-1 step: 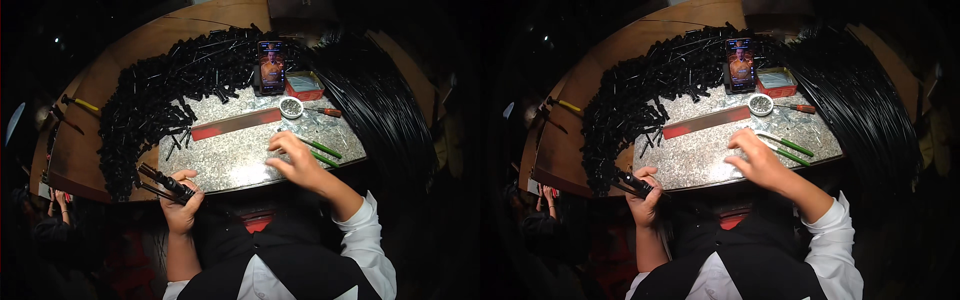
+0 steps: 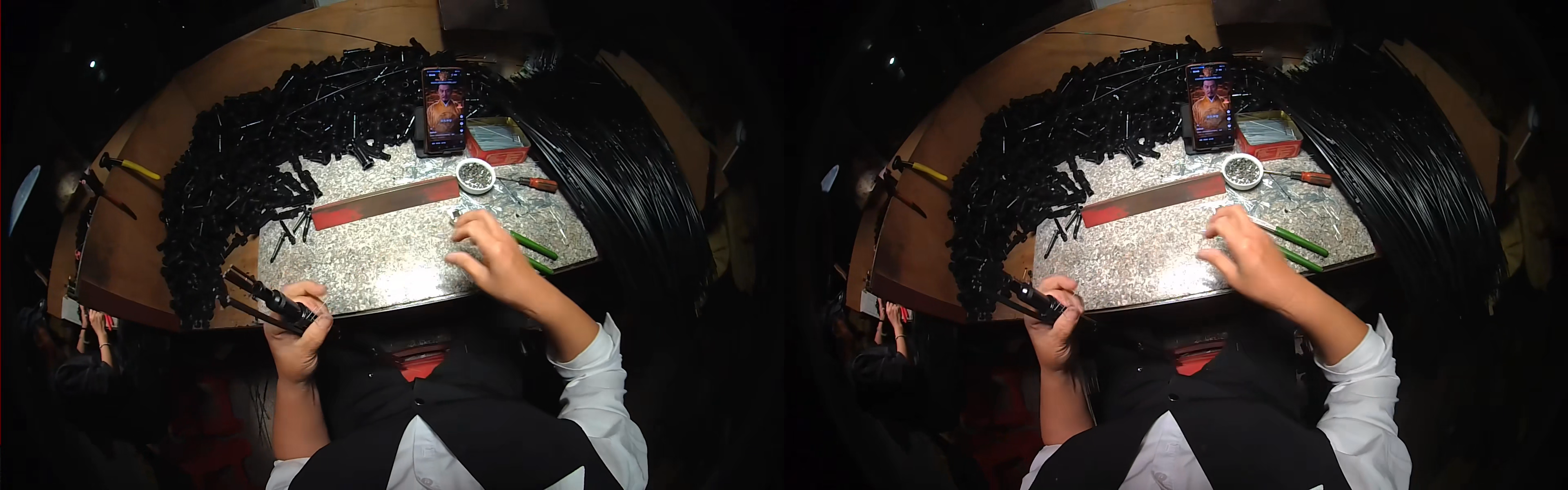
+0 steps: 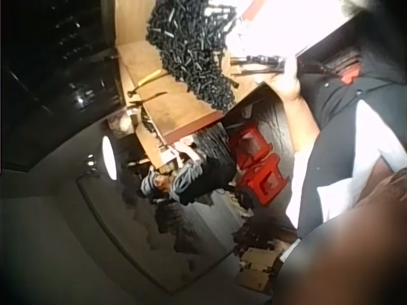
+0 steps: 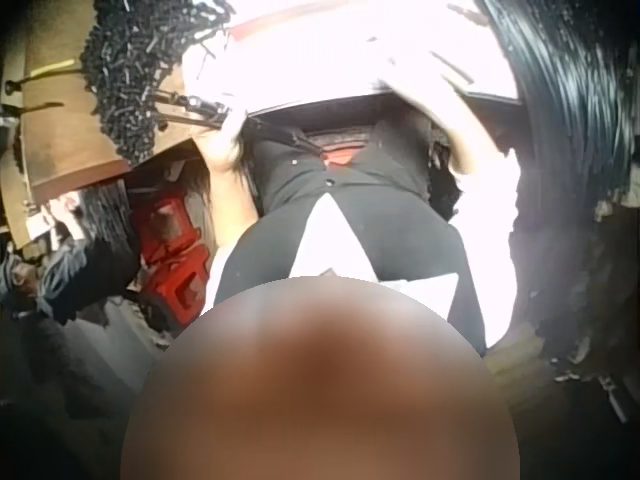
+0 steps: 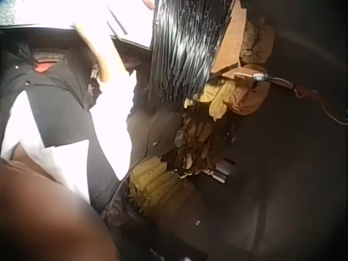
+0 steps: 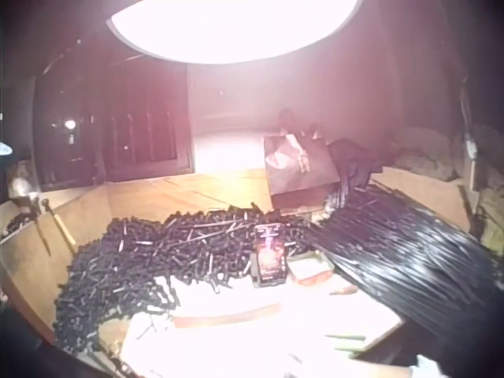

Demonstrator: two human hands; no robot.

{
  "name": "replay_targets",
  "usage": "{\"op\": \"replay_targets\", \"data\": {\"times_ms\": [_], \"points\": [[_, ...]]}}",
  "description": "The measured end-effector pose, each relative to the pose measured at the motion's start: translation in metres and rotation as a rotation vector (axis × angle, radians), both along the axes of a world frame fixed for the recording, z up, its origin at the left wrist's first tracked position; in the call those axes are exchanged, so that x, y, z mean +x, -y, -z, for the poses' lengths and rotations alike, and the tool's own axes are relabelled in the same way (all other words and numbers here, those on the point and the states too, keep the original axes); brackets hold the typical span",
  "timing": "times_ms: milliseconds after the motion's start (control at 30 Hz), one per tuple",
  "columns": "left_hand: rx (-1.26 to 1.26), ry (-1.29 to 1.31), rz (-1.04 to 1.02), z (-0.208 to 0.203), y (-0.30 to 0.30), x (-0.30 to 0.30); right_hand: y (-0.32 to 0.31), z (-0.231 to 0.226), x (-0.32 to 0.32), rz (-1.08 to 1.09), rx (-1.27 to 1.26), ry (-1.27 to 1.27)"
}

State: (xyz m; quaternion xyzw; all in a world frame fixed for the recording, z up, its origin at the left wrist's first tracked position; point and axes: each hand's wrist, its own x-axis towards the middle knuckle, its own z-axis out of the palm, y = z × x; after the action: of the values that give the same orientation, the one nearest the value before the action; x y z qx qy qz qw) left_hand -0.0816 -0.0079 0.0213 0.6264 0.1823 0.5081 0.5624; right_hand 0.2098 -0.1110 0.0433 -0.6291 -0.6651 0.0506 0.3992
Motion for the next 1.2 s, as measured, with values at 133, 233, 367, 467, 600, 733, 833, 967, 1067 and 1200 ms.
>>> {"op": "replay_targets", "data": {"times_ms": [133,233,367,467,600,733,833,967,1067,1200], "points": [[-0.184,0.19,0.157,0.0,0.004,0.014,0.02,0.011,0.036,0.237,-0.092,0.357],[-0.24,0.115,0.158,0.0,0.004,0.01,0.029,0.02,0.043,0.388,-0.26,0.526],[-0.264,0.061,0.119,-0.005,0.009,0.013,0.034,0.03,0.049,0.365,-0.34,0.547],[-0.218,0.081,0.054,-0.002,0.009,0.014,0.034,0.036,0.052,0.337,-0.277,0.579],[-0.195,0.068,0.039,0.0,0.011,0.015,0.032,0.033,0.046,0.288,-0.15,0.582],[-0.093,0.116,-0.017,0.008,0.009,0.018,0.028,0.023,0.024,0.258,-0.152,0.267],[-0.139,0.074,0.034,0.006,0.01,0.024,0.027,0.011,0.013,0.171,-0.06,-0.038],[-0.293,0.042,0.16,-0.002,0.014,0.016,0.028,-0.012,-0.005,-0.047,-0.153,-0.028],[-0.351,0.022,0.116,0.001,0.015,0.013,0.017,-0.022,-0.023,-0.098,0.013,0.239],[-0.28,0.168,0.293,0.007,0.01,0.013,0.006,-0.031,-0.041,0.014,0.243,0.596]]}}
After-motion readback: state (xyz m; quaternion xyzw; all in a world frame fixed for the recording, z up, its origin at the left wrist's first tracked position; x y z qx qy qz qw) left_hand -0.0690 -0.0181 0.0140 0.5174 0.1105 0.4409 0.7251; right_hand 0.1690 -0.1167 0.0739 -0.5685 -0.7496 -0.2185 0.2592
